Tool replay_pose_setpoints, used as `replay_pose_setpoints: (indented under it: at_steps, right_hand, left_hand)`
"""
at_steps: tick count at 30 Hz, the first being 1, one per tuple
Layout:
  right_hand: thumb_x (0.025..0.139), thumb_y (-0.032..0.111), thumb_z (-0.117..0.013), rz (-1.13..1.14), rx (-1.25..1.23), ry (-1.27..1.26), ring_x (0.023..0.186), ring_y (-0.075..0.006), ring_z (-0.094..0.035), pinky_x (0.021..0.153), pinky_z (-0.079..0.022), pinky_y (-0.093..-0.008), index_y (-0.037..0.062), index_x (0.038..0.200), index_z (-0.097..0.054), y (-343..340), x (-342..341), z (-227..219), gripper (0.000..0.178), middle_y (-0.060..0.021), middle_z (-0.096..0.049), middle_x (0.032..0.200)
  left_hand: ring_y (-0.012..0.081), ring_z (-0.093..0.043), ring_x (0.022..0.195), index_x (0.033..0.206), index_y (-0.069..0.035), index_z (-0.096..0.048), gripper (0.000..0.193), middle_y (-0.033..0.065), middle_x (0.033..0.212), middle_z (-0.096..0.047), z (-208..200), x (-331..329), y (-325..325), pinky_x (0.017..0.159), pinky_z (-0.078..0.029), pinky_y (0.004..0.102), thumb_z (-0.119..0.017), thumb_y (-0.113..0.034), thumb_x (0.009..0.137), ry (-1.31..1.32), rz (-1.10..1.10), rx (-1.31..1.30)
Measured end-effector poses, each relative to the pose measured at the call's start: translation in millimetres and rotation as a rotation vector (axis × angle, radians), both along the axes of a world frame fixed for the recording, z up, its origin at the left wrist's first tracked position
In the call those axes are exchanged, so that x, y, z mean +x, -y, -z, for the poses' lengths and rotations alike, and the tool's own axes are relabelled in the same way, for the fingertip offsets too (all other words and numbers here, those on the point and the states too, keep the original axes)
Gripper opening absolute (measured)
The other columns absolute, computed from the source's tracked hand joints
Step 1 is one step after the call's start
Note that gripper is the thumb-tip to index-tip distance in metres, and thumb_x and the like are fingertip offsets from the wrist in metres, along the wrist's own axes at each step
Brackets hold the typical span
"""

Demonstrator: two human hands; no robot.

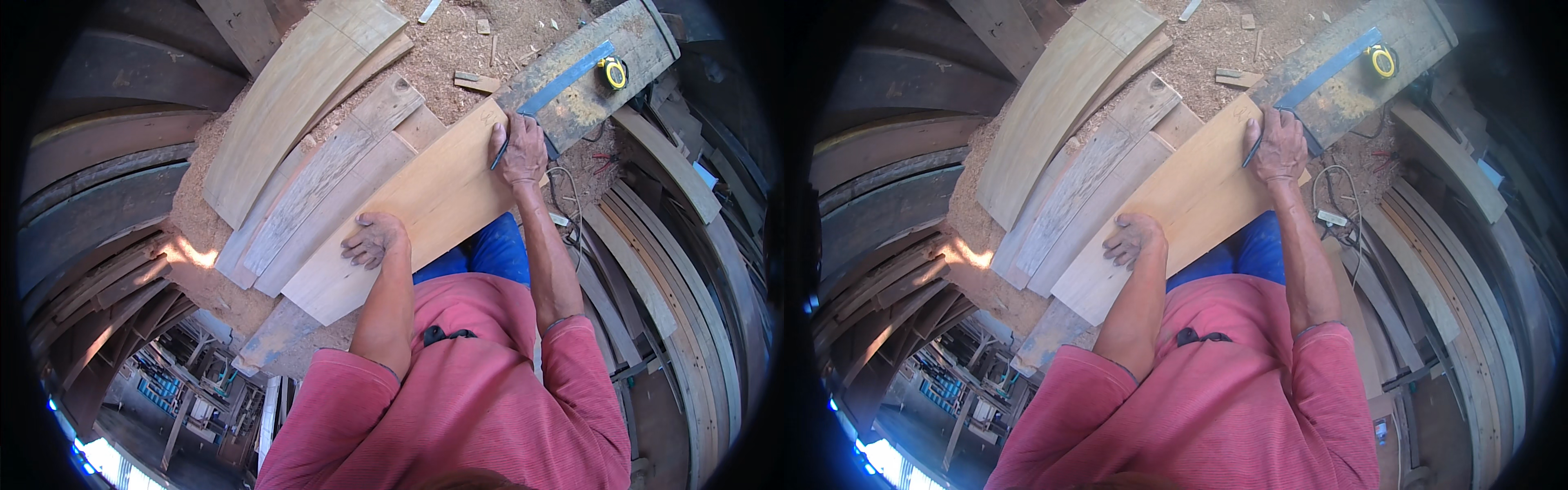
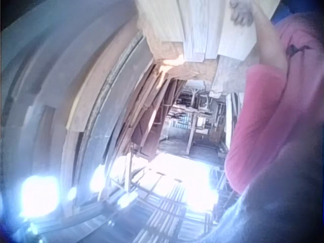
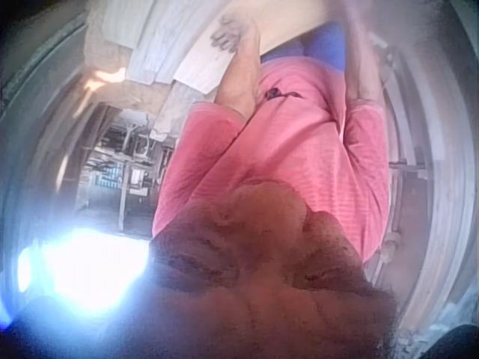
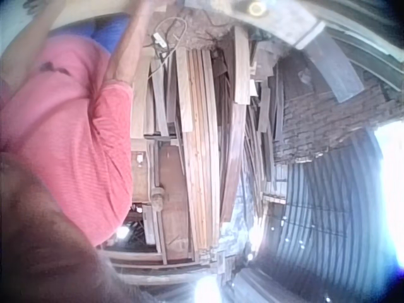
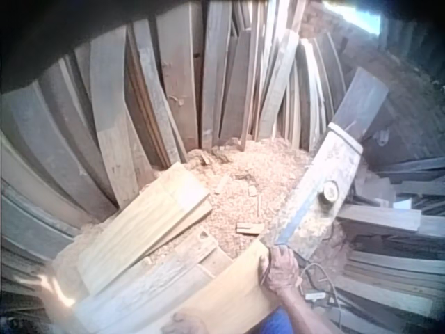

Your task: The person uses a try square and pencil to mark straight lines on several wooden planks. They repeatedly position the square, draw lines, and reposition the planks on a workbench covered with sawdust.

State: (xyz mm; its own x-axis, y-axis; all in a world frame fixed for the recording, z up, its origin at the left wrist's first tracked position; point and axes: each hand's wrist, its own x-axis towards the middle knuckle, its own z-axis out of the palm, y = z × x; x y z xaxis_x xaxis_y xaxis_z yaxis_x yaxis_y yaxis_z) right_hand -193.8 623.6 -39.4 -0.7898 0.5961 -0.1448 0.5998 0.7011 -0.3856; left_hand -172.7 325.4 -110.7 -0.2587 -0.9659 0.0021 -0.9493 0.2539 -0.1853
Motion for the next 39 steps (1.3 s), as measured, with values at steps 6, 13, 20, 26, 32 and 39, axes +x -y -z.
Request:
replay_pose_setpoints:
  at_steps: [6, 13, 20, 26, 32, 39]
  right_hand:
    - [0.099, 0.038, -0.064, -0.006, 0.011, 0.006, 0.111, -0.0338, -0.065, 0.093, -0.055, -0.0493, 0.0134, 0.130, -0.068, 0, 0, 0, 0.039, -0.0128, -0.066, 0.119]
    - [0.102, 0.037, -0.062, 0.002, -0.007, -0.008, 0.111, -0.0353, -0.065, 0.097, -0.053, -0.0490, 0.0115, 0.129, -0.068, 0, 0, 0, 0.037, -0.0148, -0.066, 0.117]
    - [0.100, 0.039, -0.064, -0.009, 0.016, 0.004, 0.112, -0.0328, -0.065, 0.093, -0.055, -0.0480, 0.0139, 0.132, -0.068, -1, 1, 3, 0.041, -0.0120, -0.066, 0.120]
    - [0.101, 0.039, -0.062, -0.009, 0.019, 0.006, 0.113, -0.0329, -0.065, 0.095, -0.055, -0.0475, 0.0147, 0.134, -0.068, 0, 1, 2, 0.041, -0.0120, -0.067, 0.121]
    - [0.101, 0.039, -0.063, 0.001, 0.011, 0.001, 0.113, -0.0333, -0.065, 0.095, -0.054, -0.0478, 0.0144, 0.133, -0.069, 0, 0, 1, 0.041, -0.0121, -0.067, 0.120]
    - [0.100, 0.039, -0.063, -0.004, 0.008, 0.023, 0.112, -0.0334, -0.066, 0.094, -0.055, -0.0484, 0.0144, 0.132, -0.069, 0, 1, 2, 0.040, -0.0124, -0.067, 0.120]
  left_hand:
    - [0.0540, -0.026, 0.158, 0.167, 0.000, -0.025, 0.090, 0.0291, 0.175, -0.022, 11, 6, 7, 0.125, -0.022, 0.0686, -0.043, -0.059, 0.102, -0.009, 0.016, -0.027]
    - [0.0533, -0.026, 0.158, 0.167, 0.000, -0.025, 0.091, 0.0275, 0.176, -0.021, 11, 7, 8, 0.126, -0.021, 0.0680, -0.041, -0.061, 0.102, -0.010, 0.018, -0.019]
    - [0.0533, -0.025, 0.159, 0.168, -0.001, -0.024, 0.091, 0.0264, 0.177, -0.020, -7, -1, -2, 0.126, -0.019, 0.0681, -0.041, -0.061, 0.102, -0.017, 0.004, 0.014]
    - [0.0523, -0.026, 0.159, 0.167, -0.001, -0.026, 0.090, 0.0262, 0.176, -0.022, -14, -5, -7, 0.126, -0.020, 0.0675, -0.041, -0.061, 0.102, 0.000, 0.000, 0.008]
    - [0.0520, -0.026, 0.159, 0.167, -0.001, -0.028, 0.090, 0.0263, 0.176, -0.024, -6, -2, -3, 0.126, -0.021, 0.0675, -0.042, -0.061, 0.102, -0.006, 0.010, -0.019]
    - [0.0526, -0.024, 0.160, 0.167, 0.000, -0.025, 0.090, 0.0261, 0.177, -0.021, 8, 5, 5, 0.126, -0.021, 0.0684, -0.042, -0.061, 0.102, 0.004, 0.003, -0.017]
